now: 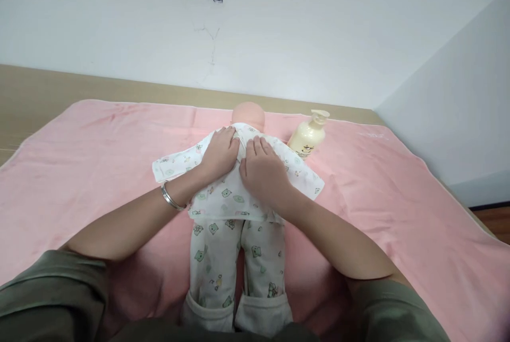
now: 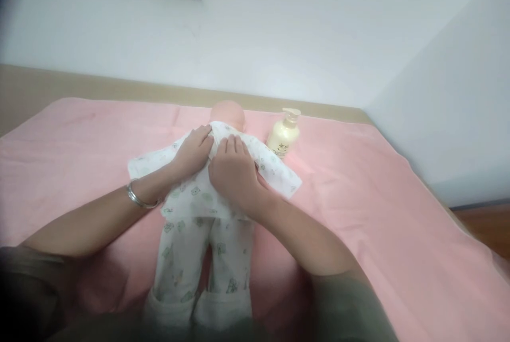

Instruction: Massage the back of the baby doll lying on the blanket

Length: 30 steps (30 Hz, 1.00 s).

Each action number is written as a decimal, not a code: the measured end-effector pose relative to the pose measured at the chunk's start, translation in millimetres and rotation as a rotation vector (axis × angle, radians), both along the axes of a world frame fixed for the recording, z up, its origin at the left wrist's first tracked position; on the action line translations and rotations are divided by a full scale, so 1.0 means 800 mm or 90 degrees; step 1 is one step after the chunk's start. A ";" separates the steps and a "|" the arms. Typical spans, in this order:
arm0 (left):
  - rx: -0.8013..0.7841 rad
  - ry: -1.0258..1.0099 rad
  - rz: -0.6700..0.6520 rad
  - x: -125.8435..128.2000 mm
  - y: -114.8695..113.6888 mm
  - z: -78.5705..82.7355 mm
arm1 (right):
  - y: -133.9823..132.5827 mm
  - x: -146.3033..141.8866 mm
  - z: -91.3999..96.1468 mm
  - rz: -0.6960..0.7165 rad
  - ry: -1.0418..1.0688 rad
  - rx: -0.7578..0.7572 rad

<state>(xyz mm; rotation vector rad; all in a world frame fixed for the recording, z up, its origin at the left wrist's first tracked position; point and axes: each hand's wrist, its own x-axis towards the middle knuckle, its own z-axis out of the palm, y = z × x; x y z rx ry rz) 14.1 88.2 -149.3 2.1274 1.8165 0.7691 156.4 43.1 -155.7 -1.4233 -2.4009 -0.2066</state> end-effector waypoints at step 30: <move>0.037 0.007 -0.073 0.008 -0.023 -0.011 | 0.042 0.012 -0.001 -0.011 0.051 -0.025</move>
